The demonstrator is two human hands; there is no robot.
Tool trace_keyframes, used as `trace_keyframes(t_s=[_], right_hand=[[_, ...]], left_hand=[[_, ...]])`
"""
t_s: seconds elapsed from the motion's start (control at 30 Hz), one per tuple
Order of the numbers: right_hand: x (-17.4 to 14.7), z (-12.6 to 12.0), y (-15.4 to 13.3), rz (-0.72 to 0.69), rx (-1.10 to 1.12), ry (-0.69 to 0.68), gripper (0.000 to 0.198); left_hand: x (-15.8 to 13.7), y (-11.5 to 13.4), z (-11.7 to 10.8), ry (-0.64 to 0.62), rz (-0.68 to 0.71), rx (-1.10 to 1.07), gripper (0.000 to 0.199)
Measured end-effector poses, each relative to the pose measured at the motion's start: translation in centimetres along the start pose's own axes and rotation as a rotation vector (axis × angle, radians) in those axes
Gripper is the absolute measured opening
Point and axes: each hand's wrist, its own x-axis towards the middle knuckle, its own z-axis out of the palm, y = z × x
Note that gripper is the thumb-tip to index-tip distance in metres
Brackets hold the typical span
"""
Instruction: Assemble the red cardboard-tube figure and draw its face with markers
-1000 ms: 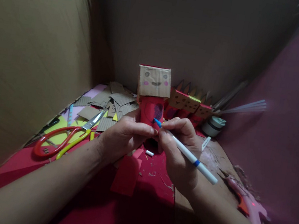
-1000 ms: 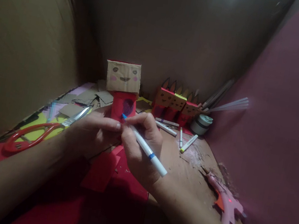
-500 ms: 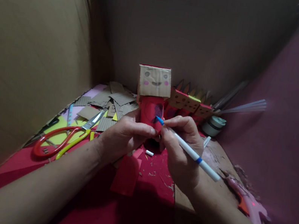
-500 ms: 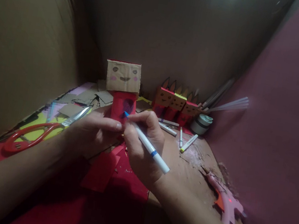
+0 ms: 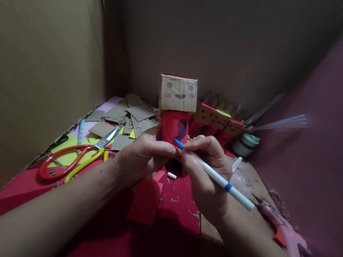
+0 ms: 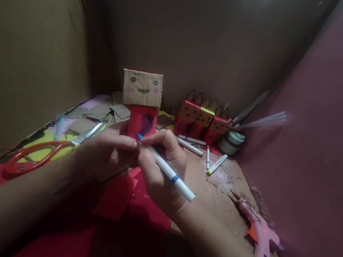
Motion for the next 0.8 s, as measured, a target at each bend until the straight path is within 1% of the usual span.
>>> trace_keyframes(t_s=[0.2,0.37,0.53,0.67,0.8], right_hand=[[0.17,0.15,-0.11,-0.006,-0.034,0.052,0.009],[0.30,0.33,-0.04,-0.007,-0.035,0.102,0.010],[0.13,0.14,0.02,-0.012,-0.034,0.037,0.010],[0.10,0.08,-0.08,-0.009,-0.006,0.010,0.010],[0.15,0.06,-0.11,-0.005,-0.003,-0.004,0.010]], left_hand=[[-0.16,0.11,0.12,-0.002,-0.001,-0.010,0.012],[-0.04,0.00,0.05,-0.008,0.009,0.009,0.009],[-0.09,0.02,0.20,-0.010,0.032,-0.003,0.014],[-0.10,0.06,0.23,-0.004,0.013,0.004,0.010],[-0.01,-0.04,0.16,-0.017,0.052,0.008,0.012]])
